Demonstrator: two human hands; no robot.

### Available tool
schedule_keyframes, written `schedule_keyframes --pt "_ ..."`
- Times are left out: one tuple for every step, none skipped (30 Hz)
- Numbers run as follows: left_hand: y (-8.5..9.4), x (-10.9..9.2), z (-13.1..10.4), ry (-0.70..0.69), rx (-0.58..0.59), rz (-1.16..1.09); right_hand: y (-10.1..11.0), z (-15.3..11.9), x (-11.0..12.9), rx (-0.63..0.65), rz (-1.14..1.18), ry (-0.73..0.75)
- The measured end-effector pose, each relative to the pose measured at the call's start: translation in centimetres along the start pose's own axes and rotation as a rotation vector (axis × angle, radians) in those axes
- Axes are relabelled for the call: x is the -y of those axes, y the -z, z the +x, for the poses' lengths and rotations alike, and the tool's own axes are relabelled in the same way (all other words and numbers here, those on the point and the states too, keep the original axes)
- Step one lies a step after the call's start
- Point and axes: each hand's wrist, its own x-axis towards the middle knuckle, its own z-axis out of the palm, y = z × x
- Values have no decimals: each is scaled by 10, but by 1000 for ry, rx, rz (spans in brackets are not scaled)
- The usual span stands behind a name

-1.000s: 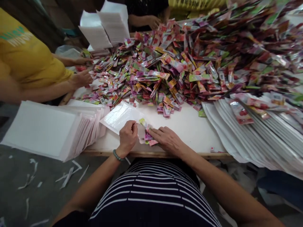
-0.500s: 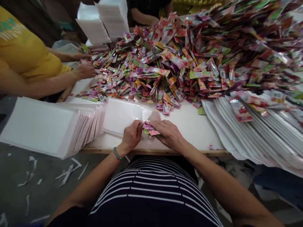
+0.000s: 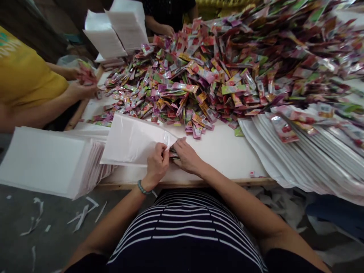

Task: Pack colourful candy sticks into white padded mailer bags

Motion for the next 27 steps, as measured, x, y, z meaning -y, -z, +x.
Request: schedule_keyframes --pt "2 3 0 8 12 16 1 -4 -2 -18 5 17" --pt "3 5 0 6 27 42 1 -9 -3 -23 -24 17" --pt "4 7 -1 -6 45 80 1 -12 -4 -11 -73 -1" --pt "5 9 -1 -27 65 129 1 -14 -3 10 -127 -38" --pt "6 10 -2 -57 88 184 1 -14 -2 35 -173 -92" --pt "6 11 -2 -90 112 239 0 -13 1 51 -206 -155" --pt "7 12 -3 -122 134 289 -1 -10 4 53 -225 -214" --pt "8 13 -2 -150 152 326 -2 -5 8 46 -231 -252" --pt "9 14 -2 -170 163 344 -3 0 12 41 -229 -257" --pt "10 16 0 -182 163 340 -4 4 15 47 -222 -225" --pt "10 18 1 -183 152 313 -5 8 18 61 -213 -171" --pt "11 19 3 -175 137 263 -5 11 20 78 -203 -121" --pt "11 21 4 -157 123 193 -5 12 21 91 -193 -92" --pt "10 23 5 -131 115 107 -5 11 21 95 -186 -92" --pt "10 24 7 -101 117 10 -5 10 20 92 -186 -116" --pt "9 24 7 -72 128 -89 -4 8 19 86 -192 -149" --pt "8 23 8 -49 145 -184 -3 6 18 84 -206 -181" --pt "7 21 9 -33 160 -269 -2 4 18 86 -225 -206" --pt "7 19 9 -24 169 -342 -1 3 19 93 -247 -225" --pt "7 16 10 -20 170 -403 1 4 20 105 -265 -240" --pt "7 13 11 -14 163 -455 3 5 21 121 -267 -250" --pt "8 10 12 -5 148 -506 5 6 22 145 -245 -252" --pt "10 7 13 12 130 -565 8 8 22 173 -197 -241" --pt "12 5 14 41 111 -637 12 10 22 196 -122 -208" --pt "15 3 15 86 96 -728 18 11 20 202 -28 -155" --pt "18 1 16 144 87 -834 25 10 18 179 74 -93" --pt "23 0 18 211 79 -948 34 9 16 123 172 -32"
